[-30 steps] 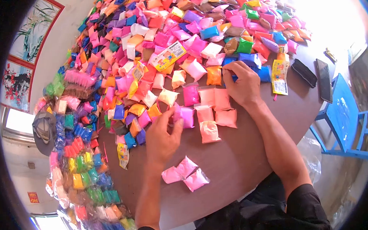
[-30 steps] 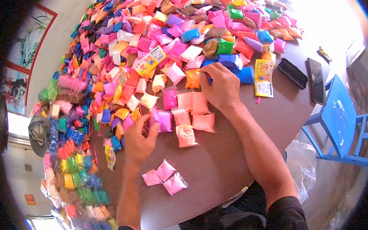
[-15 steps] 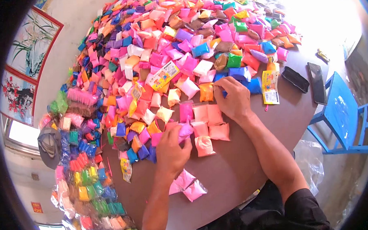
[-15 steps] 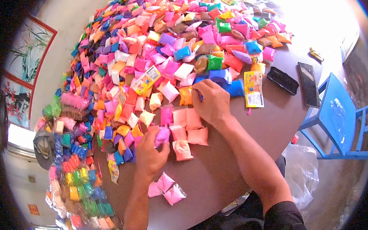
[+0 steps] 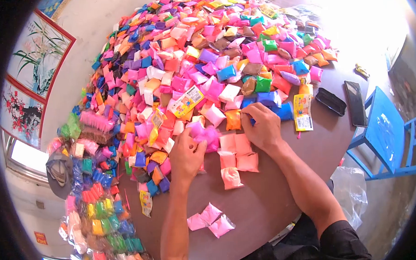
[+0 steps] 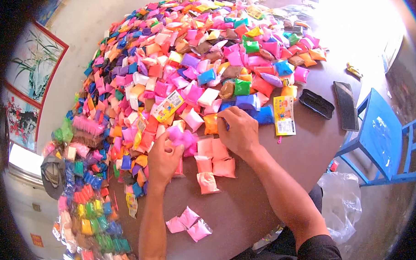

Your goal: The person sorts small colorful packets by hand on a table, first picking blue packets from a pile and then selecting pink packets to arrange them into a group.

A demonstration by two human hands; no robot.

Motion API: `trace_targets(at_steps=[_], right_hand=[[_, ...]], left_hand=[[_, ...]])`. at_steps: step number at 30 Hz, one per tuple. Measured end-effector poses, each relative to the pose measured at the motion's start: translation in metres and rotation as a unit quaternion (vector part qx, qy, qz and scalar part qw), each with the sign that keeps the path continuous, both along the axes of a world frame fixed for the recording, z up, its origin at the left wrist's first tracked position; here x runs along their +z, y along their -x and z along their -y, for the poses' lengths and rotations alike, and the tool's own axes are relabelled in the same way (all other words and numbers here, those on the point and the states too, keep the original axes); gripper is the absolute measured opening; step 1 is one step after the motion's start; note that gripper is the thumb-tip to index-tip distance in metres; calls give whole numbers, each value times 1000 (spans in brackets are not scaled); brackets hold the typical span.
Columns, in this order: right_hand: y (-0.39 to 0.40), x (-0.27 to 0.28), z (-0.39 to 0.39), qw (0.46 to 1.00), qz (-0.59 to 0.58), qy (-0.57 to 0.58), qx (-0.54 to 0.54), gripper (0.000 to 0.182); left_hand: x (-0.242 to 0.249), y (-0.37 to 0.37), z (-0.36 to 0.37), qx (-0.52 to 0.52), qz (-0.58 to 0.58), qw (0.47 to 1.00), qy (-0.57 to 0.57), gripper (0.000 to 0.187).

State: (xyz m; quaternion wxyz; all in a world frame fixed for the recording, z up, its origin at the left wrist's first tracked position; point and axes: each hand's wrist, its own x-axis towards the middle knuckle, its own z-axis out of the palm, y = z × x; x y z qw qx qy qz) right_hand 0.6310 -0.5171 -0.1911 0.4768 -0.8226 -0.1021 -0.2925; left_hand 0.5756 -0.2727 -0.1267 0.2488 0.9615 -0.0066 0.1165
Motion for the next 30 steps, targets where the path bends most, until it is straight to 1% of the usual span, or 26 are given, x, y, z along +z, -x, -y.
trace_targets(at_steps=[1, 4, 7, 10, 11, 14, 18, 19, 20, 22, 23, 24, 26, 30], right_hand=[[0, -1, 0, 1000, 2, 0, 0, 7], [0, -1, 0, 1000, 4, 0, 0, 7], [0, 0, 0, 1000, 2, -12, 1, 7], [-1, 0, 0, 999, 8, -42, -4, 7], [-1, 1, 0, 998, 13, -53, -10, 6], [-1, 2, 1, 996, 20, -82, -11, 7], [-6, -2, 3, 994, 39, -101, -26, 10], [-7, -3, 3, 993, 39, -107, -27, 9], [-7, -4, 3, 993, 37, -112, -27, 9], [-6, -1, 3, 995, 30, -93, -32, 9], [-5, -1, 2, 996, 23, -85, -32, 8], [-4, -3, 2, 996, 21, -86, -31, 8], [-5, -3, 1, 996, 21, -87, -29, 8], [-7, -5, 1, 996, 47, -76, -30, 6]], left_hand=[[0, 1, -2, -4, 2, 1000, -28, 59], [6, 1, 0, -32, 56, 994, -93, 54], [15, -13, 8, -55, 143, 975, -162, 41], [18, -37, 28, -125, 129, 978, -109, 27], [11, -46, 39, -137, 149, 976, -80, 24], [1, -74, 67, -172, 150, 968, -104, 26], [-13, -100, 94, -151, 115, 971, -147, 27], [-16, -104, 98, -140, 154, 967, -144, 30], [-18, -106, 97, -132, 134, 973, -136, 30], [-3, -99, 96, -114, 89, 982, -120, 30], [-9, -98, 85, -153, 182, 969, -68, 30], [0, -90, 79, -140, 136, 981, -5, 29], [26, -69, 68, -110, 47, 986, 121, 25], [31, -41, 40, -103, -75, 957, 261, 28]])
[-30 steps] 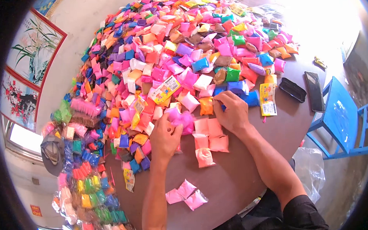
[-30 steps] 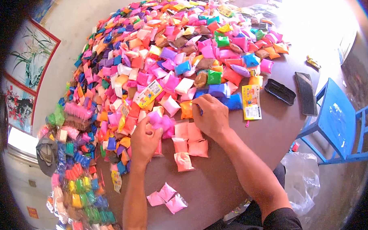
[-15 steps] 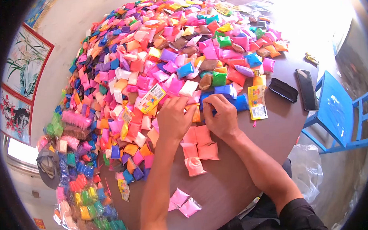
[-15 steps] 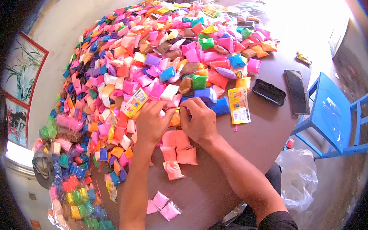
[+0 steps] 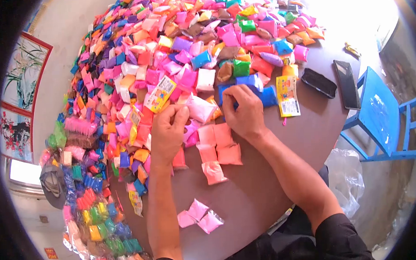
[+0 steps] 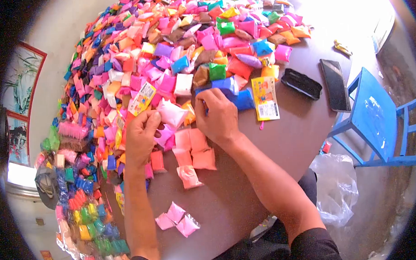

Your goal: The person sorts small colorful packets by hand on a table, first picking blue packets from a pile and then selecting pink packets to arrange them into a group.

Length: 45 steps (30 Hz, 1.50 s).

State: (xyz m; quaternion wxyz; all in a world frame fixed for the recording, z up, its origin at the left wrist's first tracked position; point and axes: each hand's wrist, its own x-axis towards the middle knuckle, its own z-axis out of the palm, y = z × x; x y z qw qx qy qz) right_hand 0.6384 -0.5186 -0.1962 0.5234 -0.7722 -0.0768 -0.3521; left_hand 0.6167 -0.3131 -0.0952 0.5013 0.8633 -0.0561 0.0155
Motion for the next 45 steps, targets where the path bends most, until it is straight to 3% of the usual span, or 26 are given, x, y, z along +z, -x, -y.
trace_targets(at_steps=[4, 21, 33, 36, 40, 43, 45], right_hand=[[4, 4, -1, 999, -42, -13, 11, 6], [-6, -6, 0, 1000, 15, 12, 8, 5], [6, 4, -1, 997, 60, 30, 34, 9], [21, 15, -1, 997, 53, 41, 30, 9], [57, 19, 4, 998, -11, 56, 33, 8], [95, 11, 22, 989, -41, 133, 51, 9], [126, 10, 26, 985, -90, 132, 59, 10]], left_hand=[[-1, 23, -18, -13, -61, 998, -26, 28], [-8, 98, -46, 34, -127, 991, -4, 22], [-7, 267, -122, 152, -189, 968, 60, 20], [-11, 302, -128, 141, -258, 956, 6, 21], [-23, 325, -114, 163, -179, 964, -108, 28], [-14, 337, -108, 203, -182, 954, -125, 32], [-34, 350, -112, 192, -120, 959, -170, 37]])
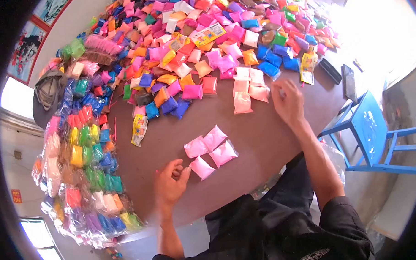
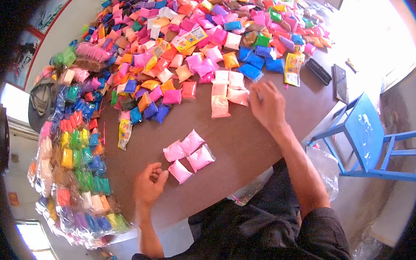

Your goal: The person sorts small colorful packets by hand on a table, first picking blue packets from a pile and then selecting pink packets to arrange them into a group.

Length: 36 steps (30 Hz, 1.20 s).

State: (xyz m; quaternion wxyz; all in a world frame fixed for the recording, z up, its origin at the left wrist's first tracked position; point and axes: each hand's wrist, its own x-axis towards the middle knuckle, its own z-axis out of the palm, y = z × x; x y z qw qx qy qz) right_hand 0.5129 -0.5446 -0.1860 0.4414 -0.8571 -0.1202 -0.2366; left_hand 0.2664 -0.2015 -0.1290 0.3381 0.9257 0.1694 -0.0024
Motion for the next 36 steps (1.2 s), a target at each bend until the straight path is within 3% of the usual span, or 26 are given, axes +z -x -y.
trace_targets(at_steps=[4, 10, 13, 14, 20, 26, 31, 33, 36], right_hand=[[37, -1, 3, 997, 38, 64, 3, 14], [52, 10, -2, 997, 25, 72, 5, 16], [38, 18, 0, 995, 50, 89, 11, 17], [26, 26, 0, 993, 60, 98, 14, 18], [-70, 53, -21, 981, 47, 183, 33, 35], [-168, 38, -69, 967, 67, 232, 82, 47], [-207, 25, -86, 956, 135, 256, 39, 45], [-204, 19, -77, 947, 98, 300, 53, 44], [-194, 13, -62, 949, 98, 293, 62, 39]], left_hand=[[-8, 11, 14, -17, 117, 990, -74, 51], [-1, -6, 34, -89, 152, 968, -180, 72], [-45, -15, 27, -100, 222, 963, -119, 77], [-52, -13, 27, -84, 192, 973, -96, 80], [-64, -12, 22, -44, 228, 972, -20, 88], [-57, -14, 21, -4, 213, 975, 60, 88], [-61, -12, 14, -19, 206, 978, 16, 81], [-60, -15, 15, -28, 216, 976, 9, 79], [-43, -21, 25, -40, 258, 965, -29, 51]])
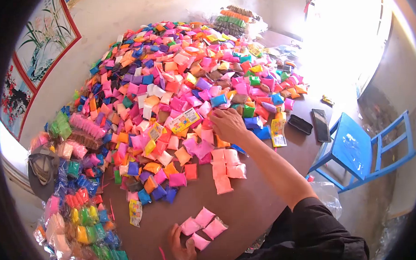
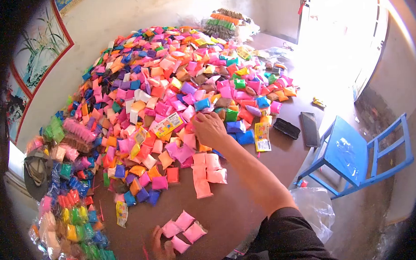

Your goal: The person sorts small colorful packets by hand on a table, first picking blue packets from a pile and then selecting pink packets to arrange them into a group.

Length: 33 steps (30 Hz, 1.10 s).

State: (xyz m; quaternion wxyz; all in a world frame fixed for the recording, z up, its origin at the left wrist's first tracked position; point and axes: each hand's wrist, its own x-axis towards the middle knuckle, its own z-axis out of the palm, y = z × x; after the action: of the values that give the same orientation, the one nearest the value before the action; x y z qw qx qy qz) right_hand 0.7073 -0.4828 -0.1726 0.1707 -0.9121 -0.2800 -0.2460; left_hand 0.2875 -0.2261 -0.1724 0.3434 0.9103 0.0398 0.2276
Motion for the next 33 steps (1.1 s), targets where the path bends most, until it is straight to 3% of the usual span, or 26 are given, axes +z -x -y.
trace_targets(at_steps=[3, 8, 11, 15, 19, 23, 24, 25, 27, 28, 32, 33], right_hand=[[18, 1, 18, 1000, 17, -16, 19, 30], [19, 18, 24, 998, -47, -33, 28, 18], [-4, 23, 11, 998, 17, -65, 8, 17], [-42, 18, -23, 997, 81, 15, -2, 17], [-63, 13, -35, 999, -24, 45, 0, 24], [-48, 25, -29, 996, 42, -80, -12, 19], [-40, 30, -26, 984, 93, -150, 2, 27], [-27, 34, -21, 978, -29, -205, 4, 31], [18, 59, -12, 913, -275, -302, 5, 38], [27, 40, -10, 821, -372, -424, 88, 44], [114, 59, -5, 622, -538, -543, 172, 44], [132, 55, -5, 604, -550, -551, 168, 44]], left_hand=[[-5, 7, 1, 2, -56, 995, 84, 65], [1, 4, 3, 13, -48, 996, 77, 65], [6, 3, 4, 14, -52, 995, 82, 65], [4, 4, -1, 10, -50, 994, 97, 64], [5, 6, -1, 15, -59, 993, 106, 63], [7, 5, 4, 24, -48, 992, 117, 58], [7, 5, 5, 29, -41, 993, 111, 56], [6, 6, 4, 31, -44, 992, 116, 62], [-3, 8, -1, 39, -53, 990, 126, 75], [-6, 10, -3, 33, -47, 990, 130, 72], [-7, 10, -5, 17, -33, 985, 168, 63], [-8, 11, -6, 19, -34, 982, 185, 61]])
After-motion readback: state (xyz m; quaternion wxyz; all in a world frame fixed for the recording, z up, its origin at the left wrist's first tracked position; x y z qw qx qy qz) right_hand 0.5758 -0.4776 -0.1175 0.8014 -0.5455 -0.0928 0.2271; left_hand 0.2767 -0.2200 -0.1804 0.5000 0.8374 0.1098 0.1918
